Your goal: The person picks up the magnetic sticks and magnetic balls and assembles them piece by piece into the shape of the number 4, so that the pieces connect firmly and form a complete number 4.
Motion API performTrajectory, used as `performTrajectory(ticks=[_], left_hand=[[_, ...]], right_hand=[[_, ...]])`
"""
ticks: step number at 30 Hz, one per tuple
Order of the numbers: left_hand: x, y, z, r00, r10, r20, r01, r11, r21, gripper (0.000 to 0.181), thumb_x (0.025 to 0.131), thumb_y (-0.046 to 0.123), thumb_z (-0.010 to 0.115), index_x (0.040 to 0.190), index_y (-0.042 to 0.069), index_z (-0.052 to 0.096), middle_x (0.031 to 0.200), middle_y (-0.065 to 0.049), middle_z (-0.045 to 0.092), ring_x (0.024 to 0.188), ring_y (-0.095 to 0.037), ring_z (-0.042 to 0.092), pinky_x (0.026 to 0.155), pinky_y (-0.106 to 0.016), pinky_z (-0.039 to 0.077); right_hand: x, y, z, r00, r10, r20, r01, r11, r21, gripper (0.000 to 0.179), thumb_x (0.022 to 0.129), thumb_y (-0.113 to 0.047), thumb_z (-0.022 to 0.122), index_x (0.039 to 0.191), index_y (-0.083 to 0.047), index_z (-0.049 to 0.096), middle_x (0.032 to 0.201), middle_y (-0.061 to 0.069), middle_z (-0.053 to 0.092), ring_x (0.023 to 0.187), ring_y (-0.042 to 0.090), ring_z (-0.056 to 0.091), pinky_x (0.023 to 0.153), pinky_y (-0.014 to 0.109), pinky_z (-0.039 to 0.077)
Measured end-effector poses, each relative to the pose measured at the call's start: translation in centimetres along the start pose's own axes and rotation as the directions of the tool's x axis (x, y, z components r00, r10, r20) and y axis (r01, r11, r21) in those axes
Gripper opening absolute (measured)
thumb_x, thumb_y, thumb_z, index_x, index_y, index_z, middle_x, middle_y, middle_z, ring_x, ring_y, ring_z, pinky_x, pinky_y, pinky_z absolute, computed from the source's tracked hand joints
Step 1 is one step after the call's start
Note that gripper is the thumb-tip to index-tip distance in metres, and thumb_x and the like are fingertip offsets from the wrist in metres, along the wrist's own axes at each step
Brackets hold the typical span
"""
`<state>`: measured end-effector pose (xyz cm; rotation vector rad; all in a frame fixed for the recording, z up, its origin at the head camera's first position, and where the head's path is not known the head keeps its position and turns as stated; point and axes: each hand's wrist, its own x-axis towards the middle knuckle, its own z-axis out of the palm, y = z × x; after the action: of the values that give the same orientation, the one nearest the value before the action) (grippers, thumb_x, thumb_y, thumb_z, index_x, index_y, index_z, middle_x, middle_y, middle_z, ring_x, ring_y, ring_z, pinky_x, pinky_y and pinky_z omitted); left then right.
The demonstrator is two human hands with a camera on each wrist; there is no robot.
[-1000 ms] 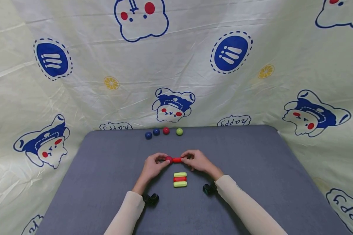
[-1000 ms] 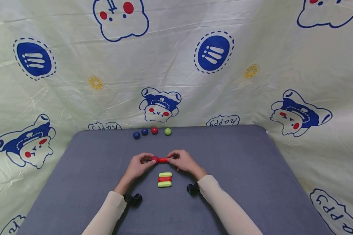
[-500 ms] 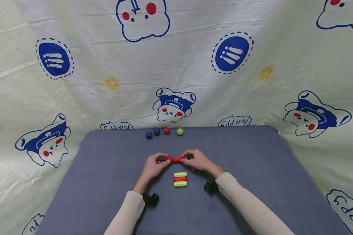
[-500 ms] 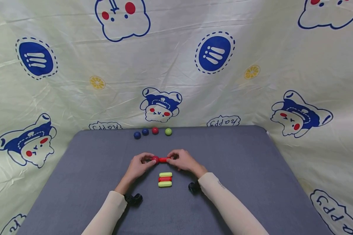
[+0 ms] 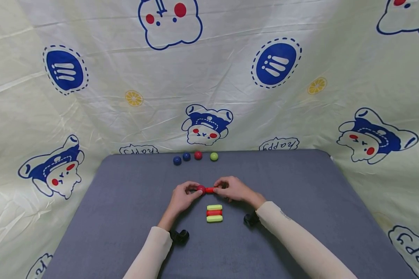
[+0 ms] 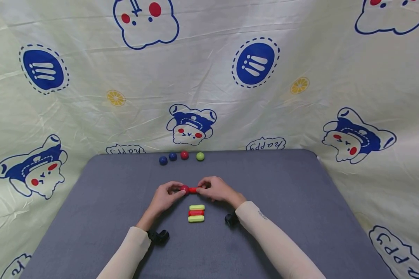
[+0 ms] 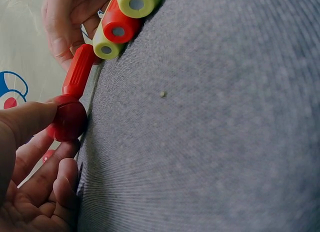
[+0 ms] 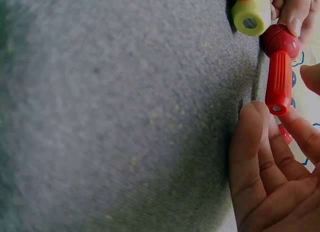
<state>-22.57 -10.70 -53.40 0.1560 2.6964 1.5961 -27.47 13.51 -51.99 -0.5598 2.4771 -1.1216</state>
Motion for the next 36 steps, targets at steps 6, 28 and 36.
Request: performTrajectory(ticks=[6,28,36], left_hand=[[0.0,0.0,0.0,1.000,-0.001,0.002,0.001,1.000,-0.004,0.024,0.093,0.024,0.077,0.113,0.010,0.075,0.106,-0.008,0.077,0.075,-0.013,0.053,0.068,-0.027,0.041],[0.0,-0.2,0.2,1.000,-0.008,0.002,0.008,1.000,0.006,0.024,0.094,0.024,0.077,0.114,0.012,0.074,0.105,-0.006,0.077,0.072,-0.012,0.052,0.065,-0.025,0.040],[0.0,-0.2,0.1,1.000,-0.005,0.002,0.005,1.000,-0.003,0.023,0.094,0.024,0.077,0.113,0.011,0.074,0.103,-0.006,0.076,0.069,-0.011,0.051,0.063,-0.024,0.039]], right_hand=[[0.2,-0.2,-0.4,0.999,0.020,0.028,-0.020,1.000,-0.011,0.032,0.098,-0.037,0.070,0.118,-0.013,0.070,0.094,0.001,0.064,0.069,0.016,0.061,0.060,0.032,0.056],[2.1,-0.8,-2.0,0.997,0.055,0.054,-0.046,0.987,-0.156,0.038,0.098,-0.039,0.068,0.124,-0.011,0.068,0.093,0.002,0.065,0.071,0.015,0.061,0.064,0.029,0.051],[2.7,-1.1,-2.3,0.997,0.052,0.056,-0.042,0.985,-0.170,0.040,0.098,-0.040,0.068,0.126,-0.011,0.067,0.097,0.003,0.065,0.074,0.016,0.061,0.066,0.029,0.050]])
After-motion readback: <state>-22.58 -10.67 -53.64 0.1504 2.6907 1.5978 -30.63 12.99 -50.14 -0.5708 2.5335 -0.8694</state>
